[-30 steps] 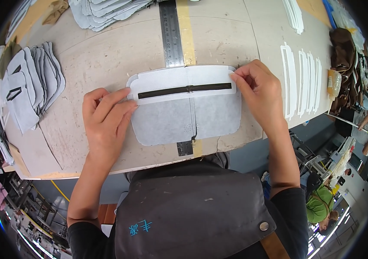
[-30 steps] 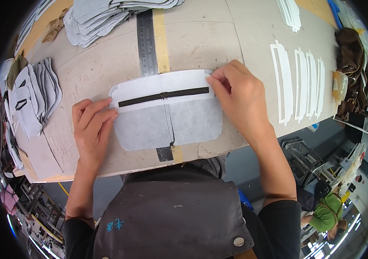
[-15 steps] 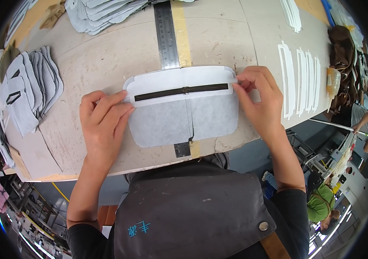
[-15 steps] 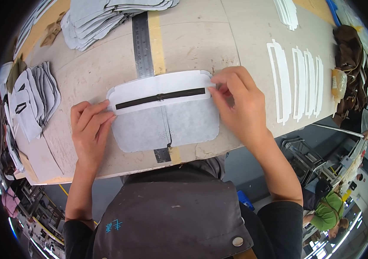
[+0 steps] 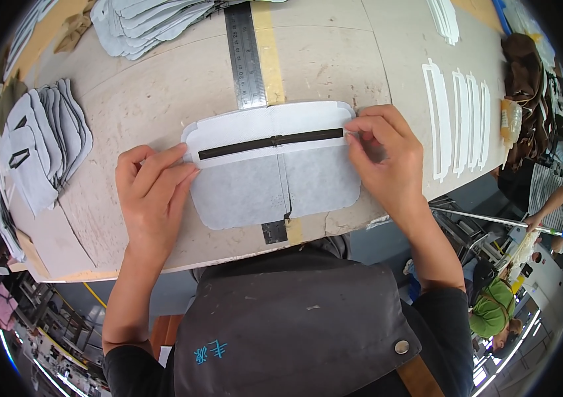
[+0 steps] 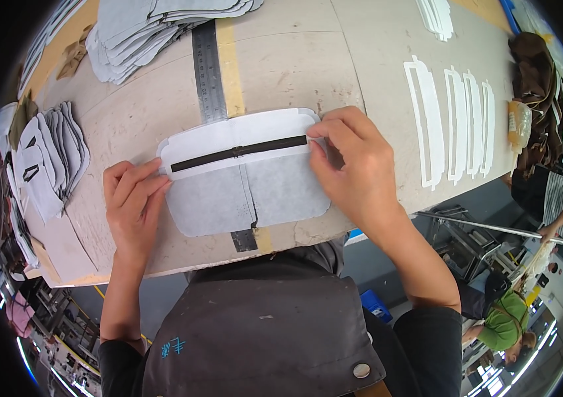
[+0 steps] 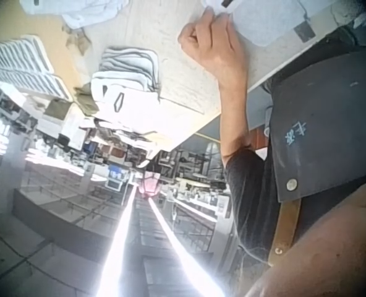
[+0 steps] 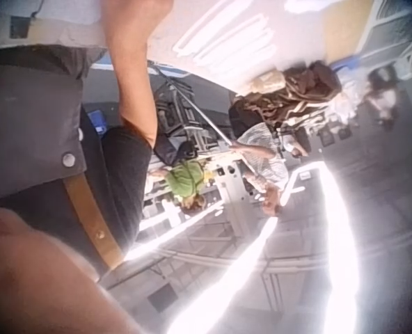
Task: Assembling leather pouches by aligning and pressing together pieces with zippers and adhesive strips.
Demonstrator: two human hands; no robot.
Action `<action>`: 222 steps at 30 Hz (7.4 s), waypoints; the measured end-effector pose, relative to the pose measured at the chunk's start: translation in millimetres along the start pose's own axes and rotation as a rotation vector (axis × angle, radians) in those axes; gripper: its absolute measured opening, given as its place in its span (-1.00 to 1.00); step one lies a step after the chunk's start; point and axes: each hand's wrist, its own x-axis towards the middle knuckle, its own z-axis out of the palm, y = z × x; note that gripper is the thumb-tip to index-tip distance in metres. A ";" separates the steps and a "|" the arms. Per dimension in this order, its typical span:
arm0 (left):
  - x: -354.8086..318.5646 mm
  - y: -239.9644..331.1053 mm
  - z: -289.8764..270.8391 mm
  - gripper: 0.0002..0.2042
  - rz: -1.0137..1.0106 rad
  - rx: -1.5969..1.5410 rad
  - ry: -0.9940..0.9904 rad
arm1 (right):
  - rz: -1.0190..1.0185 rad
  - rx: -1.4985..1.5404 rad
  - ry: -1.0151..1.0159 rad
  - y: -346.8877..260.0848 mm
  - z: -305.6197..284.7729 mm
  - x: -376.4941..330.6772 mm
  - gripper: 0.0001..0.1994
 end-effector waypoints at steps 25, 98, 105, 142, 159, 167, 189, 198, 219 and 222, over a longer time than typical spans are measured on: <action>-7.8 -3.9 1.9 -0.80 0.009 0.055 0.029 | -0.587 -0.468 -0.209 19.4 -17.4 -11.1 -0.59; -5.1 -13.7 -10.4 -0.70 0.199 0.152 -0.128 | -0.515 -0.340 -0.150 21.8 -13.7 -20.1 -0.60; -10.0 -13.7 -8.4 -0.66 0.208 0.181 -0.128 | -0.542 -0.439 -0.170 21.3 -13.8 -22.3 -0.63; -17.3 -14.3 -1.7 -0.63 0.244 0.163 -0.034 | -0.478 -0.372 -0.195 15.2 -21.0 -15.5 -0.54; -12.7 -6.7 -13.5 -0.64 0.111 0.097 -0.167 | -0.463 -0.403 -0.199 19.5 -21.5 -20.9 -0.54; 14.8 25.8 19.5 -0.70 0.123 -0.125 -0.017 | -0.429 -0.340 -0.145 20.1 -14.7 -22.5 -0.58; 59.3 73.9 75.7 -0.80 0.208 -0.245 0.049 | -0.405 -0.357 -0.145 19.9 -12.7 -25.3 -0.59; 59.2 73.6 76.4 -0.80 0.240 -0.216 0.054 | -0.396 -0.358 -0.177 16.8 -14.9 -23.7 -0.59; 56.0 70.8 79.9 -0.81 0.258 -0.184 0.098 | -0.434 -0.337 -0.223 10.9 -6.8 -26.6 -0.53; 55.1 69.9 73.6 -0.80 0.206 -0.187 0.093 | -0.449 -0.359 -0.218 9.1 -5.9 -24.5 -0.54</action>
